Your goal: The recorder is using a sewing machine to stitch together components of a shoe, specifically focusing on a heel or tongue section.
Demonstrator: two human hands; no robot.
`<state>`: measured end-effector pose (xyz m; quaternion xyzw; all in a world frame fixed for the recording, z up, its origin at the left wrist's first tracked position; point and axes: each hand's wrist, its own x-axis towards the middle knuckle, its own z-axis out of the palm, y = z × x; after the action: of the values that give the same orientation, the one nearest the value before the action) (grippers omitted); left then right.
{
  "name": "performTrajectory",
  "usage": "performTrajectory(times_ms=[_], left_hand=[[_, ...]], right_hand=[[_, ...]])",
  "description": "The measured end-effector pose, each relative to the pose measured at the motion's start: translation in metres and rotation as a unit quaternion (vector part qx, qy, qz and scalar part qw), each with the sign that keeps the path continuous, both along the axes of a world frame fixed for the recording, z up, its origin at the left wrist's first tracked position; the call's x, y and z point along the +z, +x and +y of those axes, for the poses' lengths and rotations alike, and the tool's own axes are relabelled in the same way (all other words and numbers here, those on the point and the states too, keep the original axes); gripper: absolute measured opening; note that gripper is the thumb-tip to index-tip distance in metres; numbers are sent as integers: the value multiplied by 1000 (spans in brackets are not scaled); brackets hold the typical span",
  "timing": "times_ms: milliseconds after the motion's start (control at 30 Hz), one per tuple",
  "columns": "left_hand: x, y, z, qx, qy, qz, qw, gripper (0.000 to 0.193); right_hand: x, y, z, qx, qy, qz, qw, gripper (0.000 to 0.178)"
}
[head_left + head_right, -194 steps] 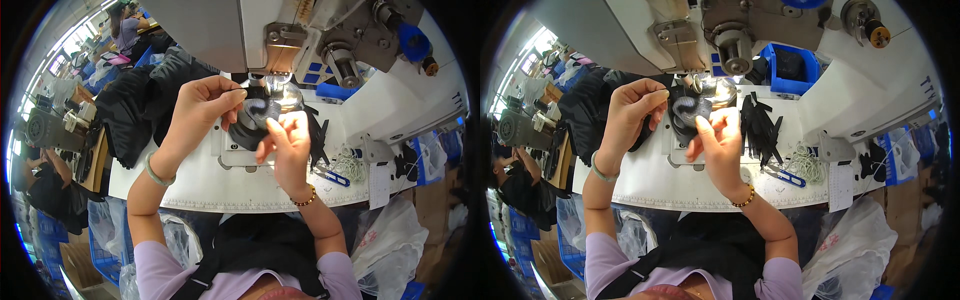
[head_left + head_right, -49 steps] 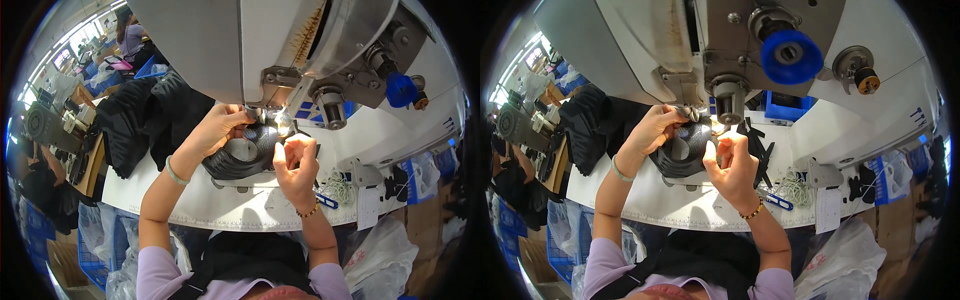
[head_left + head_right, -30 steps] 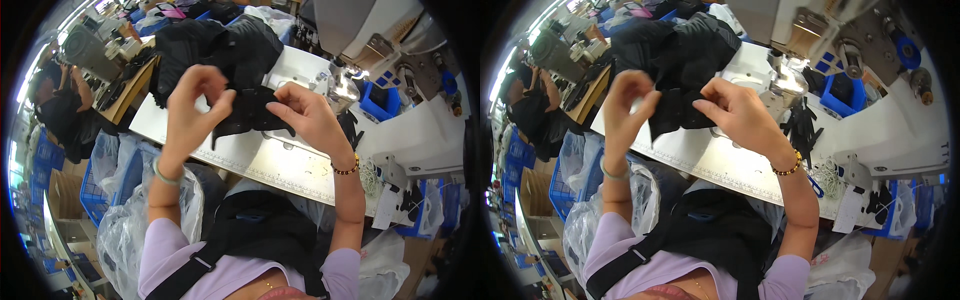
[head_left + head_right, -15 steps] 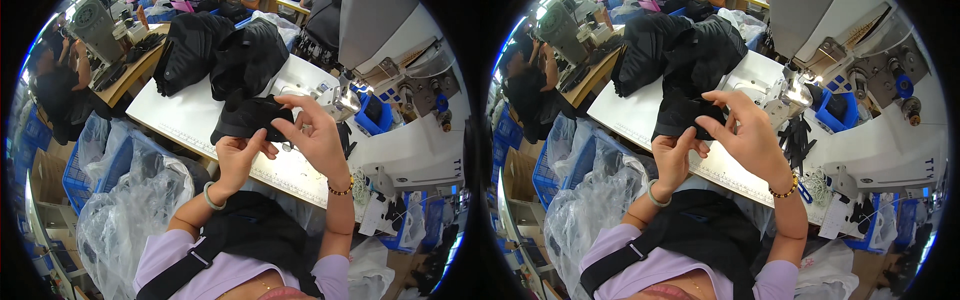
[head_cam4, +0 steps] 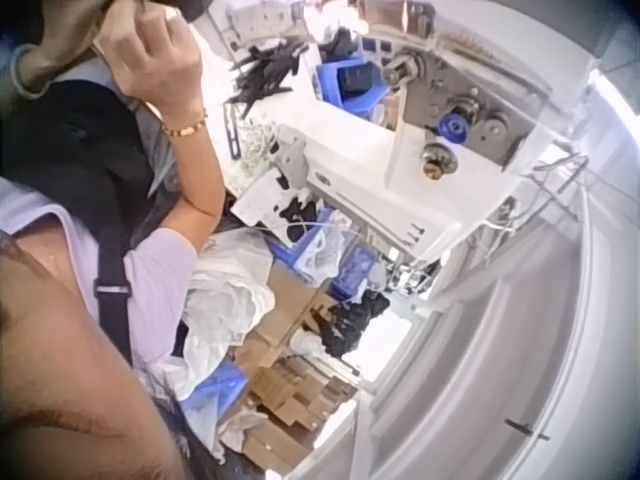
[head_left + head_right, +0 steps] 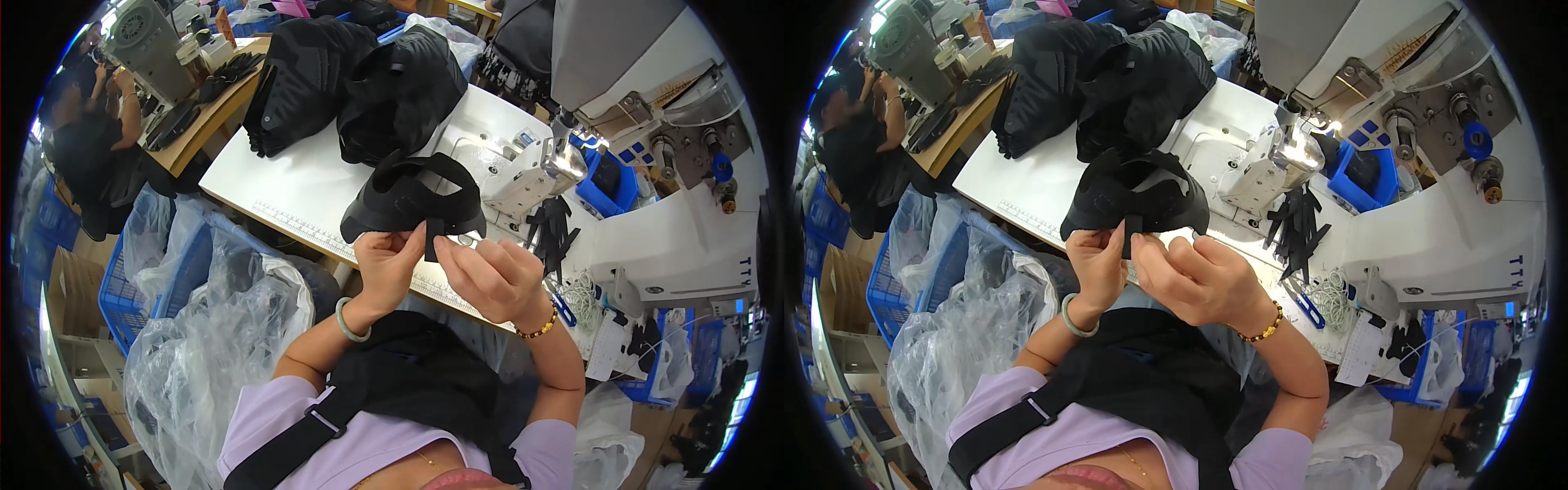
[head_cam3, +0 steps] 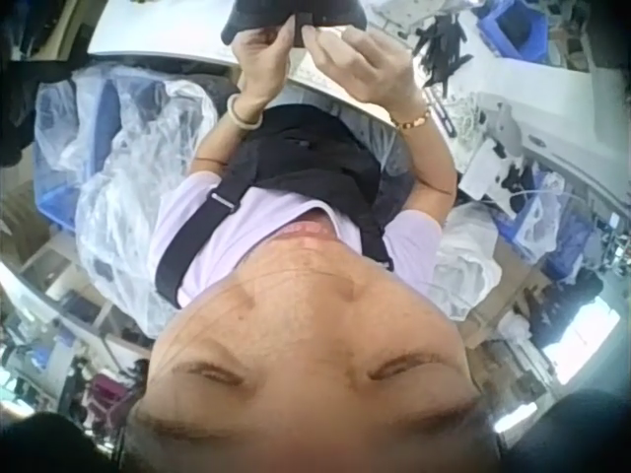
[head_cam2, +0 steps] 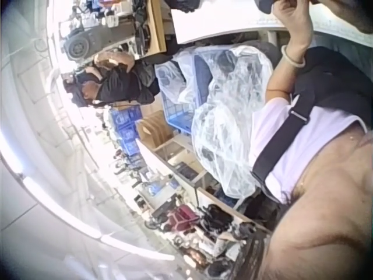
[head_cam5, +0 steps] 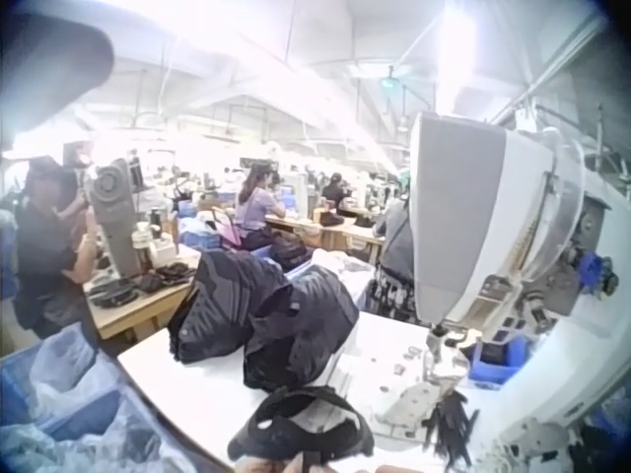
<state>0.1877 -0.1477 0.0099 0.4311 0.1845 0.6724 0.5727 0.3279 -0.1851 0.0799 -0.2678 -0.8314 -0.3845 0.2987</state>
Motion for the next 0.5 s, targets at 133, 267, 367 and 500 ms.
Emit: performTrajectory(times_ms=[133, 267, 367, 500], left_hand=[[18, 2, -4, -55, 23, -33, 998, 10], [1, -22, 8, -274, 22, 123, 953, 23], [-9, -53, 28, -444, -60, -202, 871, 57], [0, -113, 55, -256, -207, -139, 934, 53]], right_hand=[[0, -9, -3, -17, -192, 300, 934, 40], [22, -7, -8, -46, -437, 347, 828, 31], [33, -25, -29, -18, -423, 264, 866, 22], [8, -67, -35, 100, -390, 42, 914, 30]])
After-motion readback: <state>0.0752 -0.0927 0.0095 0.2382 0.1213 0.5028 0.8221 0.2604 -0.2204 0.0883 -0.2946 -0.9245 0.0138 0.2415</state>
